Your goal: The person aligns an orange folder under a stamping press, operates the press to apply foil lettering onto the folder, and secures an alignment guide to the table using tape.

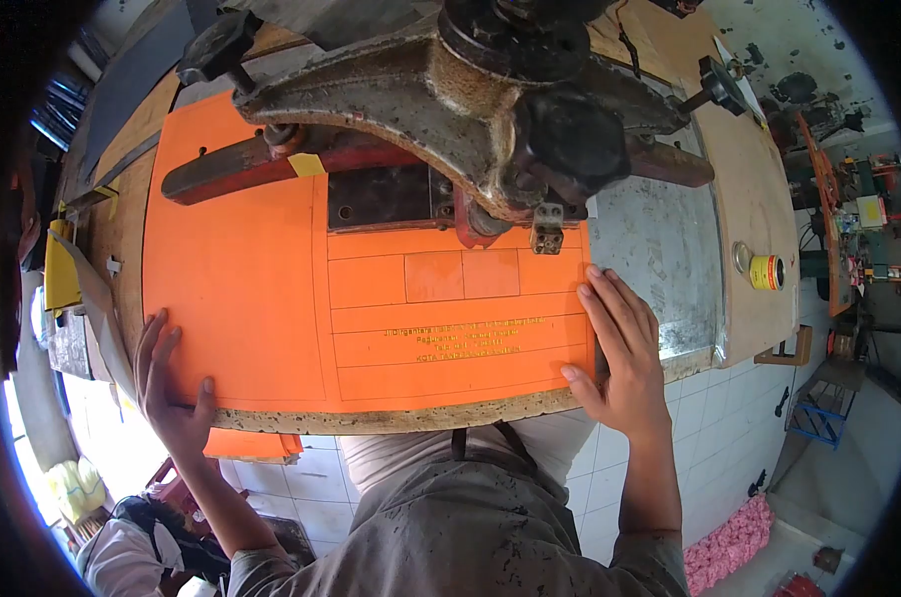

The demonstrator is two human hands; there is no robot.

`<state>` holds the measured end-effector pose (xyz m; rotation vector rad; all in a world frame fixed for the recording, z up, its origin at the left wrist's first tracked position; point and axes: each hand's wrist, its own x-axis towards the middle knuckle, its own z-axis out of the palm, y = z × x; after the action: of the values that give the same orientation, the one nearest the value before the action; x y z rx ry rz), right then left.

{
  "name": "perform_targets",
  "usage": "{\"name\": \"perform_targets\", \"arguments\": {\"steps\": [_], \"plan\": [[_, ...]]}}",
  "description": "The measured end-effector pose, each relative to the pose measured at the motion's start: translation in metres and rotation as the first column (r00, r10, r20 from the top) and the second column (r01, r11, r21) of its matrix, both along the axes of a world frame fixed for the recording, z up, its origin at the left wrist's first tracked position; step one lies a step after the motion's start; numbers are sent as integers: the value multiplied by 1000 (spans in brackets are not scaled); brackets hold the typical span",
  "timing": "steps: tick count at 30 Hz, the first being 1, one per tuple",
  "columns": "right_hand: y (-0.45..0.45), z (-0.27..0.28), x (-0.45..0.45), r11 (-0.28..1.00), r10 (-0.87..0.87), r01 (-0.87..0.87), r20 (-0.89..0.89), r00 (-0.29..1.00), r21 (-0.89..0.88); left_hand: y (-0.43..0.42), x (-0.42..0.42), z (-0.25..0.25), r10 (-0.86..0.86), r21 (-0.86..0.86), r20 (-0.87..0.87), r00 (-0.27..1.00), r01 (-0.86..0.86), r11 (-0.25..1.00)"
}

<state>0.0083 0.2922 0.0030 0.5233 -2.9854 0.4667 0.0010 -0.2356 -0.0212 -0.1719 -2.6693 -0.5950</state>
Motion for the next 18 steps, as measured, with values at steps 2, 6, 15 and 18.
{"name": "perform_targets", "arguments": {"steps": [2, 6, 15, 18], "plan": [[-1, 1, 0, 1000, 1, -1, -3, 1000, 3, 1, 0, 1, 8, -11, 2, 1000, -8, 1000], [1, -1, 1, 1000, 10, -11, -24, 1000, -10, -1, 1, 0, 1, -14, -9, 1000, -1, 1000], [0, -1, 1, 997, 7, -10, -42, 999, -79, 1, -1, 0, -20, -29, -22, 1000, 19, 999], [-1, 1, 2, 994, -2, -4, -60, 998, -106, -1, 0, -2, -38, -23, -13, 999, 37, 999]]}}
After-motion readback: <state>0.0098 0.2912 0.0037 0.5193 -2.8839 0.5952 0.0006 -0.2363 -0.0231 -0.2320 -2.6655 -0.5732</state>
